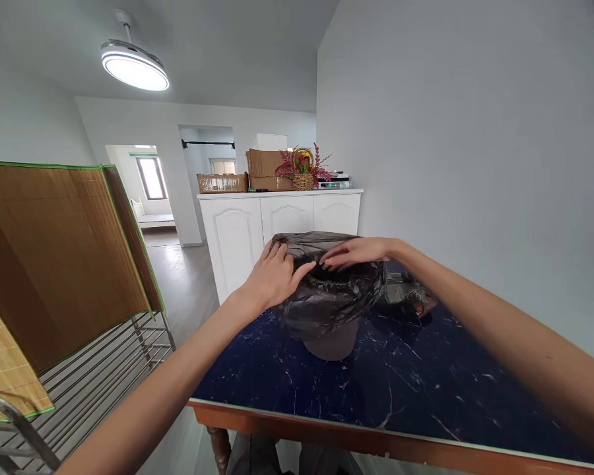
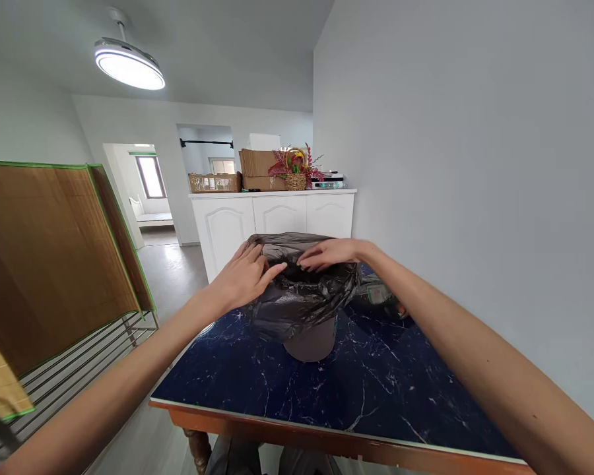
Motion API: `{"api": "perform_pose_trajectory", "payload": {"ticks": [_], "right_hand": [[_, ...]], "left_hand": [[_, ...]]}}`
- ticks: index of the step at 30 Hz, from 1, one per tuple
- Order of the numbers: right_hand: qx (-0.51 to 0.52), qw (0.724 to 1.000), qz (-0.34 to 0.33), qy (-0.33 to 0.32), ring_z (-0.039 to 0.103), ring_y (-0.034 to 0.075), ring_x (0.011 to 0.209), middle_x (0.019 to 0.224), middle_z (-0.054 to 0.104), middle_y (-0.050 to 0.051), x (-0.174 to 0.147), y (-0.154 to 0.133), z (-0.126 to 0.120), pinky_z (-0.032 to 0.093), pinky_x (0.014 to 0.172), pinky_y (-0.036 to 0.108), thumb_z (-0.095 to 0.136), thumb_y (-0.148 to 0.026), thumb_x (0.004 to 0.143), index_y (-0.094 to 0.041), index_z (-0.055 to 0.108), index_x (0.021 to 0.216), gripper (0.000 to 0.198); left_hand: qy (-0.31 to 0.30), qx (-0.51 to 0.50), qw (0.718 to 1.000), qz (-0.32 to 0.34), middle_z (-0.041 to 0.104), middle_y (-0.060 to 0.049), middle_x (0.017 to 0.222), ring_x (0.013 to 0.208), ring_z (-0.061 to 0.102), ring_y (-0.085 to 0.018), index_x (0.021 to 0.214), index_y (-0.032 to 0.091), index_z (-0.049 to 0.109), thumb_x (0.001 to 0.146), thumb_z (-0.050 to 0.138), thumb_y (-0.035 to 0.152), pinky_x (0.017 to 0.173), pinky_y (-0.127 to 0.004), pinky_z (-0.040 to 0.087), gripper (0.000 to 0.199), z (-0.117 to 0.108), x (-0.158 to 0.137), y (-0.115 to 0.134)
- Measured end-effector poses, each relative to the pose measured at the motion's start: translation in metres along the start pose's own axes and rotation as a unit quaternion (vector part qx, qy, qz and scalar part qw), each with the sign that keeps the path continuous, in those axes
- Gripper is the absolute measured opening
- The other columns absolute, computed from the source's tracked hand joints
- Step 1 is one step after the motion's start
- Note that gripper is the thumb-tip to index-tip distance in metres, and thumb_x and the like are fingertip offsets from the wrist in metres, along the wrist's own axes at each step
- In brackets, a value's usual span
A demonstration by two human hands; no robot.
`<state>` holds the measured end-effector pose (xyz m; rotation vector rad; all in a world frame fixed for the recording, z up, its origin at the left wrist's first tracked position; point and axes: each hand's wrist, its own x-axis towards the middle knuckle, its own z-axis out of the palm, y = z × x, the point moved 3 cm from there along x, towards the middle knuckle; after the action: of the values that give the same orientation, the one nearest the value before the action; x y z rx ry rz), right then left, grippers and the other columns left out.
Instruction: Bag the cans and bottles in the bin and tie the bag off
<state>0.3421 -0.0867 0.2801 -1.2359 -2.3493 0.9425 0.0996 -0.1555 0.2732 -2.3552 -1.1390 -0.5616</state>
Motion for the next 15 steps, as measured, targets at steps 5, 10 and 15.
{"api": "perform_pose_trajectory", "payload": {"ticks": [5, 10, 15], "right_hand": [[0.05, 0.985, 0.015, 0.162, 0.06, 0.034, 0.141, 0.148, 0.069, 0.011, -0.006, 0.026, -0.024, 0.047, 0.121, 0.048, 0.069, -0.065, 0.093, -0.021, 0.069, 0.145, 0.068], [0.129, 0.972, 0.1, 0.171, 0.054, 0.039, 0.147, 0.156, 0.061, 0.015, -0.01, 0.064, -0.013, 0.047, 0.12, 0.057, 0.053, -0.085, 0.093, -0.022, 0.064, 0.149, 0.086], [0.227, 0.958, 0.147, 0.096, 0.064, 0.036, 0.138, 0.15, 0.066, 0.015, -0.032, 0.089, 0.013, 0.057, 0.111, 0.054, 0.035, -0.088, 0.096, -0.026, 0.06, 0.151, 0.087]], "left_hand": [[-0.04, -0.15, 0.985, -0.079, 0.057, -0.022, 0.156, 0.163, 0.027, -0.035, 0.111, 0.011, 0.074, 0.111, 0.021, 0.062, 0.135, -0.057, 0.01, 0.073, 0.023, 0.024, -0.016], [-0.123, -0.245, 0.949, -0.153, 0.072, -0.026, 0.137, 0.14, 0.06, -0.042, 0.123, 0.008, 0.073, 0.105, 0.006, 0.073, 0.116, -0.055, 0.046, 0.096, 0.061, 0.044, -0.044], [-0.198, -0.374, 0.894, -0.148, 0.074, -0.017, 0.14, 0.125, 0.072, -0.035, 0.143, 0.016, 0.068, 0.101, 0.004, 0.08, 0.098, -0.043, 0.06, 0.099, 0.088, 0.019, -0.052]]}}
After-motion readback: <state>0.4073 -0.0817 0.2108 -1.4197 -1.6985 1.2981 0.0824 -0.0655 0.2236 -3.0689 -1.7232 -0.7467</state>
